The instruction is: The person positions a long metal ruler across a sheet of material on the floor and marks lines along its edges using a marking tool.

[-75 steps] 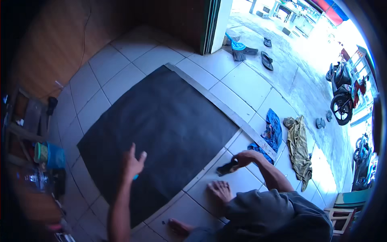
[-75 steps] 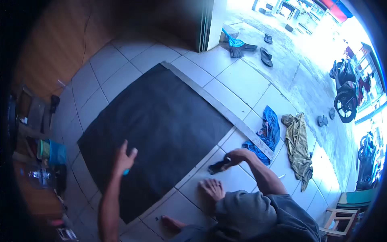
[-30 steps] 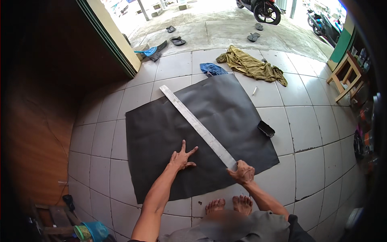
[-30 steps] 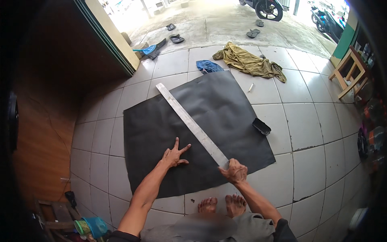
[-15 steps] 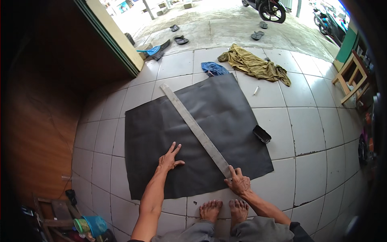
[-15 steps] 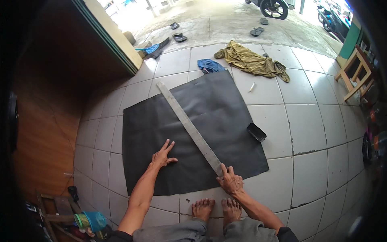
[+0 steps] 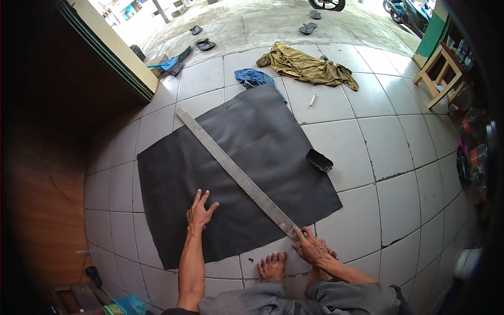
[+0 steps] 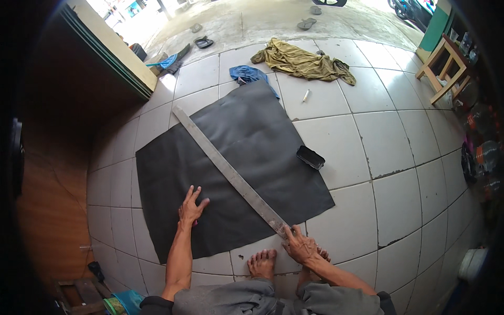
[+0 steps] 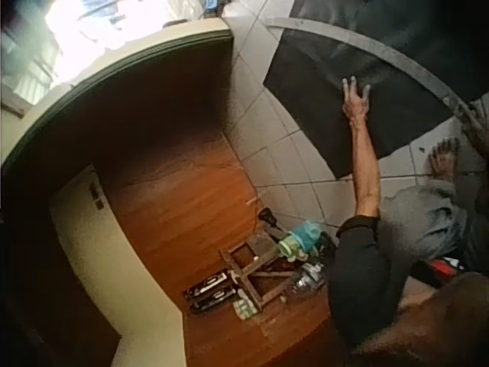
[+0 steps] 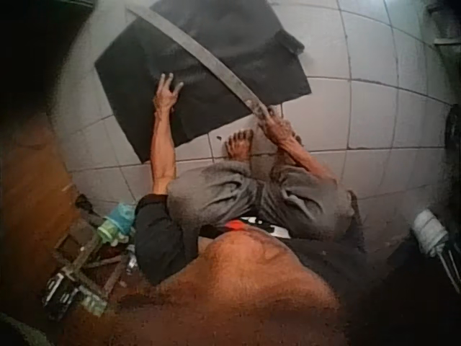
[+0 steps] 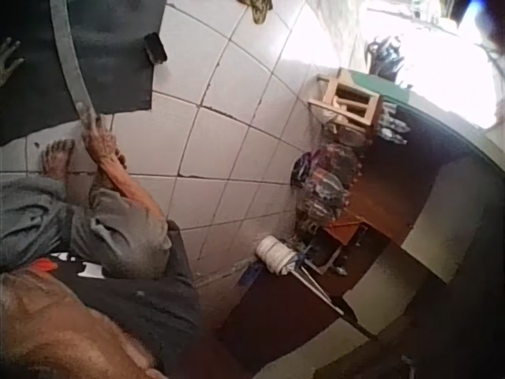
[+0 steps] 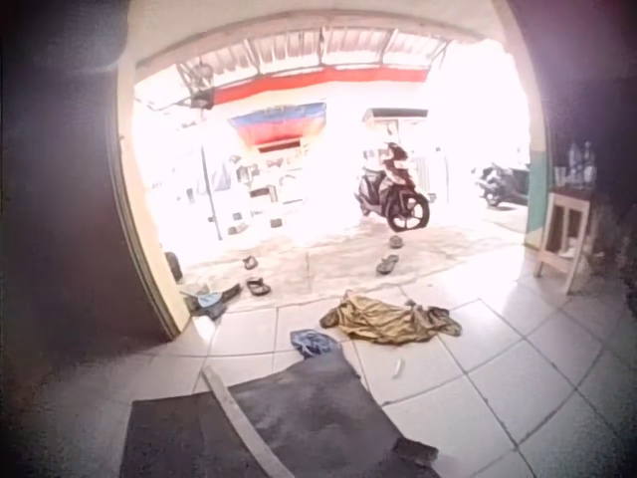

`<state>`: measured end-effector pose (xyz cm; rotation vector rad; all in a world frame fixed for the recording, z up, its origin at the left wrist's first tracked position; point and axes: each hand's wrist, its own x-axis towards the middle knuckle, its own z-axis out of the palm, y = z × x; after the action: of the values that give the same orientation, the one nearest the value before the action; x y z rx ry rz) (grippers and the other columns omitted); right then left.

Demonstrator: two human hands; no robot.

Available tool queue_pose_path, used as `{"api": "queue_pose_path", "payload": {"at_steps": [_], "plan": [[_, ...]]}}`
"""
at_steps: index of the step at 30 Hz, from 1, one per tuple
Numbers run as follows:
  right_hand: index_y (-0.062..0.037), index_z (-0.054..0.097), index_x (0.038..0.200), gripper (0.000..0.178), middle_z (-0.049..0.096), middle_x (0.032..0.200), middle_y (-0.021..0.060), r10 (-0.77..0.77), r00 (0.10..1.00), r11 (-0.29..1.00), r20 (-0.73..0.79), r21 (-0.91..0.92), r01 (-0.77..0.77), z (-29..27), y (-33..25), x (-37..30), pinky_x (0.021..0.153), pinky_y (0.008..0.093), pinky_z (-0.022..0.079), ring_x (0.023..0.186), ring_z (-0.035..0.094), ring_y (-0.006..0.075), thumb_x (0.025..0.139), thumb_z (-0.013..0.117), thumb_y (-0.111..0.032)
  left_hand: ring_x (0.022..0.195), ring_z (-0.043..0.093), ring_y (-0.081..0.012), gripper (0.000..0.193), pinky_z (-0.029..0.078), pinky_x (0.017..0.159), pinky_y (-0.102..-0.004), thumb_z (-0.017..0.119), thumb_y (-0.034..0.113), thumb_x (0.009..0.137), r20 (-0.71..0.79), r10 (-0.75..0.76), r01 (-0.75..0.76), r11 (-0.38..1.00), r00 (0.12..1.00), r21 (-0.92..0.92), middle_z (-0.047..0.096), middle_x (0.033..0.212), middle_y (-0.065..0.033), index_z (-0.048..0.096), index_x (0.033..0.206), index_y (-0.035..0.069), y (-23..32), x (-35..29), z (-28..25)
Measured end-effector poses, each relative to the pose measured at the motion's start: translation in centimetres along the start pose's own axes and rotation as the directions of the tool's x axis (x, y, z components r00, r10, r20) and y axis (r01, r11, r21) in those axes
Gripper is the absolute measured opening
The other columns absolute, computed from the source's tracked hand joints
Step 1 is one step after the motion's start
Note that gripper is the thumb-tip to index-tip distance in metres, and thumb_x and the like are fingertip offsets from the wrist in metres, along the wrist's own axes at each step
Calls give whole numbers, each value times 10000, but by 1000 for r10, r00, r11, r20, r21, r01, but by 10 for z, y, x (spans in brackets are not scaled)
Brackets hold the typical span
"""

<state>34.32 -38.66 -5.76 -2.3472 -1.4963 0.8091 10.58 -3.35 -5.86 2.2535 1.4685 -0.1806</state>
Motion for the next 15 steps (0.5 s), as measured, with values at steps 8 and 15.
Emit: {"api": "queue_pose_path", "payload": {"at_steps": [8,15], "plan": [[-70,496,1333,536,592,1095,174,21,999,999,29,-33,-20,-9,-14,-10,614,499,573,798,699,396,897,696,-310,1429,359,-441,725,281,1139,-628,558,624,927,-424,198,-226,974,884,-15,397,1562,-209,477,1502,189,30,101,19],[-54,499,1184,454,544,1108,156,106,992,994,-72,-25,-108,-10,-14,-19,652,550,539,760,699,383,905,694,-356,1554,44,-381,953,58,1199,-635,560,759,852,-178,-21,13,999,984,-46,103,1698,-95,223,1612,293,43,111,50]]}}
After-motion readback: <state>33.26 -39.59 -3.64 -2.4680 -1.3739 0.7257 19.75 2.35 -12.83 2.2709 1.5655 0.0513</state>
